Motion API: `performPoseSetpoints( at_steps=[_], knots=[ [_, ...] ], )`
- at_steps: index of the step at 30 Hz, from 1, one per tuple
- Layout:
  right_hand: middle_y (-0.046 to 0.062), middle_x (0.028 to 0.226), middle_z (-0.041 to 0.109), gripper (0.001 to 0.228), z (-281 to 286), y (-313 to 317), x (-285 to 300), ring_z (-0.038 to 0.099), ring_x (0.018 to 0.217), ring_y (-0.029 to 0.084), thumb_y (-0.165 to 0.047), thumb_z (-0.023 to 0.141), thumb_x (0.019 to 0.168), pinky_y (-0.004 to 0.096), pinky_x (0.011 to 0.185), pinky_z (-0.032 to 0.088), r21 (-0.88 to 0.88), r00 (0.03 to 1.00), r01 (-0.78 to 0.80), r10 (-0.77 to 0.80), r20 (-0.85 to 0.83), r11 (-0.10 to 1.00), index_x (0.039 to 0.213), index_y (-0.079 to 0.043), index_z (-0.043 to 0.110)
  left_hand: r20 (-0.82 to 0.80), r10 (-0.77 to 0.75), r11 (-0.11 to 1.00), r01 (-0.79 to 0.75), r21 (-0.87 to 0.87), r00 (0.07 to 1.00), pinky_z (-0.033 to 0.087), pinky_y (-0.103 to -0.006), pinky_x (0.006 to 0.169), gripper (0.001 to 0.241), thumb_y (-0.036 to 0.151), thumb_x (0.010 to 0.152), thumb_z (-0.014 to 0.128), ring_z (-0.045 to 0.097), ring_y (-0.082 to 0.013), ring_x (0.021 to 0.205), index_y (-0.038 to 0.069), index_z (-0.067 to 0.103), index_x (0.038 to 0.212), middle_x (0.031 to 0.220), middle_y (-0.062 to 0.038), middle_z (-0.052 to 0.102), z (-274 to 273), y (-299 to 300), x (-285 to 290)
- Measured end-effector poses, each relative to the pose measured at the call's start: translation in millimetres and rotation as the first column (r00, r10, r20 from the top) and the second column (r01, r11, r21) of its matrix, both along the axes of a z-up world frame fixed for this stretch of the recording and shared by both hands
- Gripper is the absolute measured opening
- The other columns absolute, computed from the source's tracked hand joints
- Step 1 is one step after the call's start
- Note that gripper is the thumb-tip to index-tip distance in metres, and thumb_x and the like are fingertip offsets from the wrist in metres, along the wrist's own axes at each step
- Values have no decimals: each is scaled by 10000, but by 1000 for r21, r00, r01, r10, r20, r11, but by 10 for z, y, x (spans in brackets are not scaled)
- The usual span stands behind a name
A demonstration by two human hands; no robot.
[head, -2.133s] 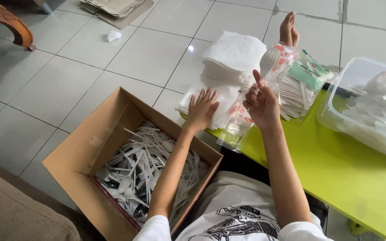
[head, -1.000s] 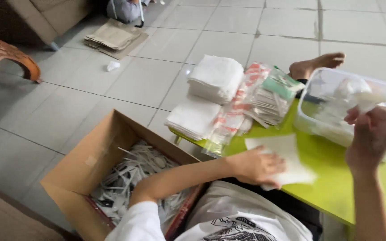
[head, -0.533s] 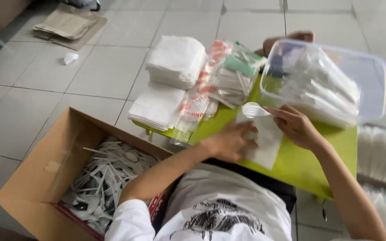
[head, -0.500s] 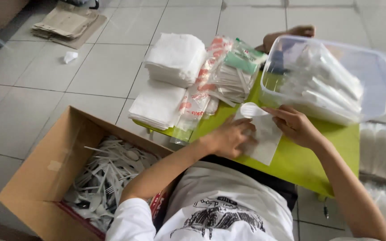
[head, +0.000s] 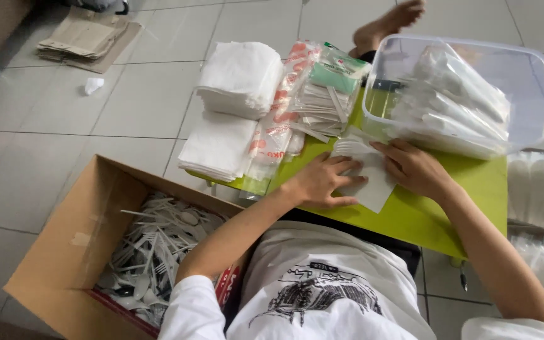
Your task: Wrapping individual plastic spoons in paper napkins and placing them aside.
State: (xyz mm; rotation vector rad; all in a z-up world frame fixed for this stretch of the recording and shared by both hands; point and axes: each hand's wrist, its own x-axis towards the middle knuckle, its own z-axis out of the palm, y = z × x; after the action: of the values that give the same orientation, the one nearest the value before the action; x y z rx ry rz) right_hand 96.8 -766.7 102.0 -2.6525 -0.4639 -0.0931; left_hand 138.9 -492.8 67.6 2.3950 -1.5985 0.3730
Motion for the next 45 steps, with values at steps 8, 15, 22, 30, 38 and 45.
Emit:
performPoseSetpoints(
  at_steps=[8,15,22,30,38,45],
  knots=[
    [175,1059,709,320,-61,34,-73,705,963,419,-171,640,926,524,775,585,213,979,-134,96,180,968,1244,-135,639,375,56,914,104,-392,925,446,-352,747,263,351,951,640,606,-201,950,227,710,1173,1211,0,608,419,33,-116],
    [74,899,766,221,179,247,-171,752,760,271,-90,692,848,415,666,608,168,938,-321,289,190,932,1047,-118,784,418,33,962,84,-258,908,494,-416,833,160,294,906,638,661,-211,824,158,705,954,861,-14,648,291,-68,-159],
    [148,887,769,280,192,264,-224,754,714,300,-81,700,836,430,645,606,265,960,-276,280,25,924,1102,-86,786,386,60,949,67,-308,921,521,-383,747,109,161,913,617,652,-214,688,132,717,880,752,-29,659,183,-62,-177],
    [177,886,782,267,61,290,-168,771,748,295,-68,718,862,403,683,630,382,974,-125,186,-127,916,1116,-40,794,411,143,958,-21,-286,900,532,-364,725,53,157,862,694,661,-181,631,160,693,809,665,2,659,263,-47,-187],
    [247,996,781,267,8,260,-120,778,904,383,-86,736,880,490,844,628,434,958,-34,153,-243,900,1126,-2,794,220,137,984,-106,-144,966,573,-361,711,54,167,933,701,739,-186,809,199,706,976,855,15,735,121,16,-51],
    [230,919,759,271,-26,252,-118,752,775,320,-119,724,910,456,835,624,488,967,-47,162,-195,872,1143,1,788,207,112,986,-82,-147,972,572,-346,738,55,240,965,694,750,-170,873,230,707,1017,890,39,752,164,76,21]
  ],
)
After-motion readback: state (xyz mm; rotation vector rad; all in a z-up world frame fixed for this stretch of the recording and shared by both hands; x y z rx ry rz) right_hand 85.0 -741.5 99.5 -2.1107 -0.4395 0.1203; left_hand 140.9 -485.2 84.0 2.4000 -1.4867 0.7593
